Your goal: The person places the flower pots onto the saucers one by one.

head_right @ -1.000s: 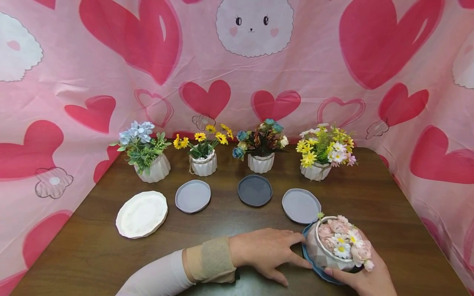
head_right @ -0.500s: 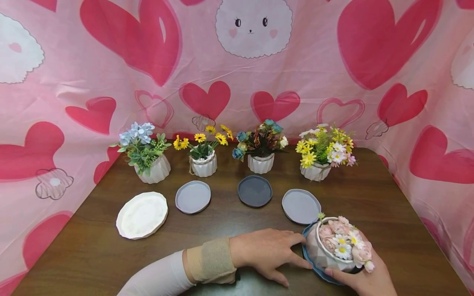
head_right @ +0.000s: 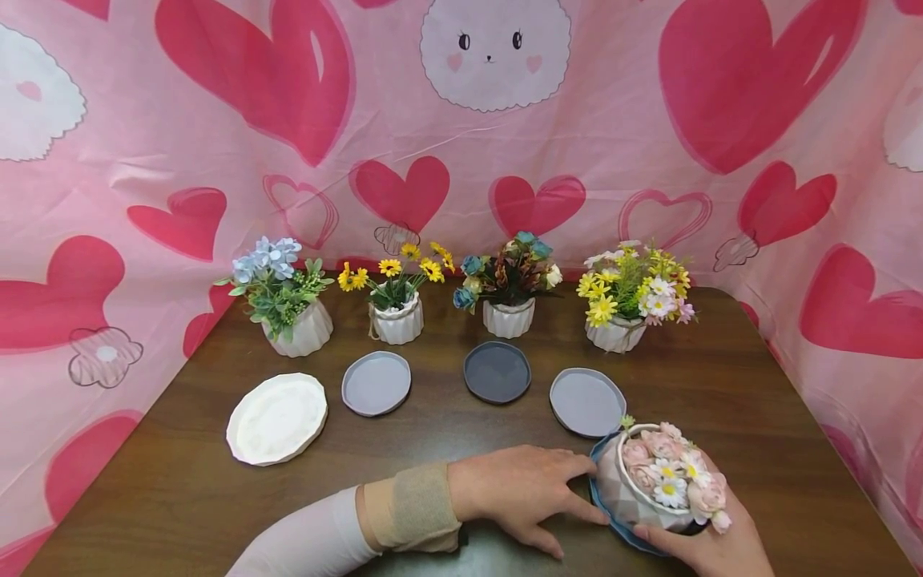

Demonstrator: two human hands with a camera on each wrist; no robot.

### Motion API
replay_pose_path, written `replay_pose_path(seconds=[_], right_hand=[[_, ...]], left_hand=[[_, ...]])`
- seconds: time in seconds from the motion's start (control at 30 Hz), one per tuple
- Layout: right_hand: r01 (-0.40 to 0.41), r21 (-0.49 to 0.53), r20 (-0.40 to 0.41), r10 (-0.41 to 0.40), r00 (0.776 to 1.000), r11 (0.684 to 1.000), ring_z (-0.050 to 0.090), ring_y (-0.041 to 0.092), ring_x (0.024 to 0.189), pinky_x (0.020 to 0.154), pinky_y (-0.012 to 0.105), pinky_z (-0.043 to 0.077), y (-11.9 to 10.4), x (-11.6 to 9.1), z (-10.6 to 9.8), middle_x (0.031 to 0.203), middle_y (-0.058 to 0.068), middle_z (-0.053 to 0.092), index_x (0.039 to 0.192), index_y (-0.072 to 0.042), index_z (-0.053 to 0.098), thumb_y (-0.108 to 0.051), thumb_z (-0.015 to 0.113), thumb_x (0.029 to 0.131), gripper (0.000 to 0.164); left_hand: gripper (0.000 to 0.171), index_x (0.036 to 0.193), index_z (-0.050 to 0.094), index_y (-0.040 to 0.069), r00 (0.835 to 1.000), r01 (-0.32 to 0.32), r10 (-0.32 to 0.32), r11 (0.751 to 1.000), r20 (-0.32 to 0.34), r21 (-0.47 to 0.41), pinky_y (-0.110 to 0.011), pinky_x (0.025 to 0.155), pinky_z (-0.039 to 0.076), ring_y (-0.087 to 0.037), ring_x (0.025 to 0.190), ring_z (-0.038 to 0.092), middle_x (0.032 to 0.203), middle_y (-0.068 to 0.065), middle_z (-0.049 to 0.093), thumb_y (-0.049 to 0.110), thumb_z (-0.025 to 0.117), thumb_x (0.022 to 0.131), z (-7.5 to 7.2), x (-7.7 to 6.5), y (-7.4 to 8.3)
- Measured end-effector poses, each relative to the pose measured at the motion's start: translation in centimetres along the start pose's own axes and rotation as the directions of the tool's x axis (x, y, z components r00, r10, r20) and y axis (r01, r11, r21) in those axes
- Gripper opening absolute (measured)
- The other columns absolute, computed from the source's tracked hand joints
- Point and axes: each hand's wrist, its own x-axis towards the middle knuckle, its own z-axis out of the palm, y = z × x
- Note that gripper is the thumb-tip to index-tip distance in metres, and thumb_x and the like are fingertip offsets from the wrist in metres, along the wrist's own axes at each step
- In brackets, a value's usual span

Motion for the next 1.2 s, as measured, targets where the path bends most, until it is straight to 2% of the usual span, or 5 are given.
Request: replay_pose_path(seconds=[0.27,0.5,0.67,0.93,1.2], right_hand=[[-0.024,0.005,0.027,0.024,0.999,1.0,0.044,0.053,0.119,0.096,0.066,0.042,0.04,0.13,0.01,0.142,0.044,0.028,0.148,0.017,0.005,-0.053,0.079,0.078,0.124],[0.032,-0.011,-0.029,-0.032,0.999,0.999,0.046,0.054,0.116,0.092,0.065,0.044,0.41,0.19,0.2,0.138,0.045,0.032,0.147,0.018,0.01,-0.05,0.08,0.077,0.12],[0.032,-0.026,-0.033,-0.033,0.999,0.999,0.047,0.054,0.115,0.091,0.065,0.045,0.54,0.32,0.26,0.137,0.046,0.033,0.145,0.018,0.016,-0.052,0.08,0.077,0.117],[0.123,-0.011,-0.086,-0.124,0.989,0.992,0.044,0.053,0.117,0.09,0.067,0.043,0.7,0.29,0.5,0.14,0.042,0.033,0.148,0.016,0.012,-0.044,0.082,0.078,0.115],[0.126,0.003,-0.072,-0.126,0.989,0.992,0.044,0.054,0.116,0.089,0.067,0.043,0.82,0.33,0.63,0.139,0.041,0.032,0.148,0.016,0.007,-0.043,0.082,0.079,0.118]], left_hand=[[0.067,0.145,0.036,0.054,1.0,-0.004,0.004,1.0,0.002,0.017,-0.015,0.101,0.039,0.0,0.115,0.043,0.138,0.009,0.04,0.068,0.061,0.085,0.03,-0.04,-0.01],[0.066,0.145,0.037,0.053,1.0,-0.007,0.007,1.0,0.005,0.017,-0.014,0.102,0.038,0.0,0.116,0.043,0.137,0.009,0.04,0.068,0.061,0.085,-0.01,0.05,-0.03],[0.066,0.145,0.037,0.054,1.0,-0.004,0.004,1.0,0.006,0.021,-0.014,0.103,0.038,0.0,0.117,0.043,0.138,0.009,0.039,0.068,0.061,0.085,-0.02,0.04,-0.01],[0.065,0.145,0.037,0.053,1.0,-0.002,0.002,1.0,0.019,0.002,-0.015,0.103,0.038,0.0,0.12,0.042,0.142,0.009,0.038,0.066,0.061,0.086,-0.16,0.15,-0.14],[0.065,0.145,0.036,0.053,1.0,-0.009,0.009,1.0,0.017,0.013,-0.015,0.107,0.036,0.0,0.125,0.041,0.148,0.006,0.036,0.067,0.06,0.086,0.03,0.12,-0.09]])
